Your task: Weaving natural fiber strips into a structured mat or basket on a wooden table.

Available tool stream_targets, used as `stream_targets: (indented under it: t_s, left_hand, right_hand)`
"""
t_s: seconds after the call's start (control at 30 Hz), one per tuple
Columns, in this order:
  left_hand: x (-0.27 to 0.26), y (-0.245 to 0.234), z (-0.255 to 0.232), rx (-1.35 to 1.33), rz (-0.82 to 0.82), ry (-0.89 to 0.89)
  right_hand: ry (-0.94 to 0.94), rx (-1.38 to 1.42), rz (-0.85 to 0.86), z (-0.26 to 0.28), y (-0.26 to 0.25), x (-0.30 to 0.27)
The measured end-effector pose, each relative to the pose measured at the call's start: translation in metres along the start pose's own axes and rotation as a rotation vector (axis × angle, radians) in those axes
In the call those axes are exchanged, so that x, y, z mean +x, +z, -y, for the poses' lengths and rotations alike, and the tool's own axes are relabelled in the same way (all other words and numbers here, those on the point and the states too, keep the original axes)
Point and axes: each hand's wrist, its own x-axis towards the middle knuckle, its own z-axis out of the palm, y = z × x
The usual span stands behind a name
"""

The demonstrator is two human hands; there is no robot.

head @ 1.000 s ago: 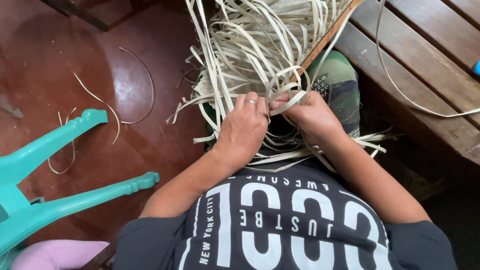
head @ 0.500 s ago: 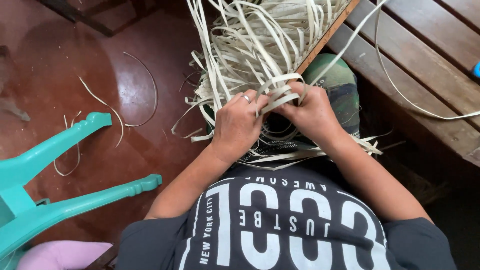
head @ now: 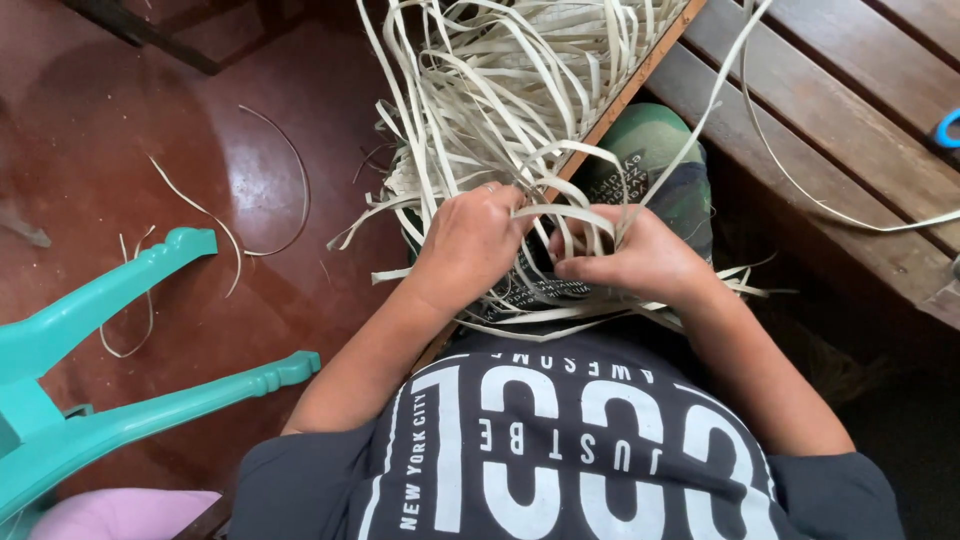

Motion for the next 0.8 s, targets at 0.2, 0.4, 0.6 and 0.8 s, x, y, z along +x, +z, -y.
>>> stream_targets:
  t_s: [0.2,0.4,0.6,0.8]
  left_hand:
    - [-0.001,0.001,-0.017,0.248,-0.118,0.076]
    - [0.002,0.004,-0.010,0.280,-0.179,0.129]
    - [0.007,-0.012,-0.018,0.347,-0.119,0.158]
    - [0.044,-0.063,-0.040,0.240,-0.340,0.289]
  right_hand:
    - [-0.336,0.175,-0.319,0.094,-0.035,-0.074]
    - [-0.015,-1.149,-0.364,0.087,-0.040,-0.144]
    - [-0.659,-1.002,0.036,0.043,0.023,-0.044]
    - [-0.256,-1.234,0.113,0.005,0.028,-0.031]
